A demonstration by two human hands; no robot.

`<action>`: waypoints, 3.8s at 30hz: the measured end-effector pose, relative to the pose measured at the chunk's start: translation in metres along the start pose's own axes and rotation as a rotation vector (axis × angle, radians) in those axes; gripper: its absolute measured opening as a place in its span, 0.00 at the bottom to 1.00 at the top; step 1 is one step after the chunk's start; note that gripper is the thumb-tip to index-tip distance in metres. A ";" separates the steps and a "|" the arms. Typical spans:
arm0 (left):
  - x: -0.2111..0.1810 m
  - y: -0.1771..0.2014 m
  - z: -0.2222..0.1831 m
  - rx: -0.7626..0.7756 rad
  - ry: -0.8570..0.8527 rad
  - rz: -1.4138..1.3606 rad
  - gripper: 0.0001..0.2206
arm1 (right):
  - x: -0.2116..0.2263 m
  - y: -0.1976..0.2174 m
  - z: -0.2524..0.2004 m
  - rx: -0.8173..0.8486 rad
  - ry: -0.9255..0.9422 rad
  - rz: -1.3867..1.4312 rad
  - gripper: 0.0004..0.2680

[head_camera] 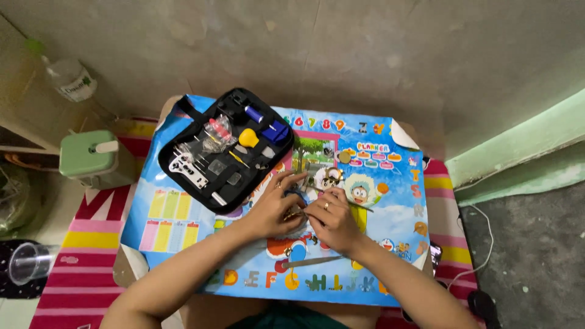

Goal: Using a watch repair kit to remove or insert pins in a metal watch band to adjust its size.

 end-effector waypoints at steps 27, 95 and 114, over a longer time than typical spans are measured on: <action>-0.008 0.004 0.004 0.011 -0.021 -0.032 0.09 | -0.004 -0.003 -0.005 0.044 -0.032 -0.015 0.04; 0.023 -0.003 -0.005 -0.051 0.083 -0.175 0.04 | -0.065 0.024 0.000 0.255 -0.332 0.380 0.00; 0.025 -0.005 -0.007 -0.046 0.092 -0.202 0.05 | -0.050 0.027 0.003 0.194 -0.255 0.368 0.01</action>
Point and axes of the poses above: each hand's wrist, its own z-axis towards the middle knuckle, its own y-axis out of the back of the hand, x = y × z, the point moved 9 cm from there along z, towards the middle knuckle, and after that the axes turned 3 degrees about y, right-handed, at the moved point
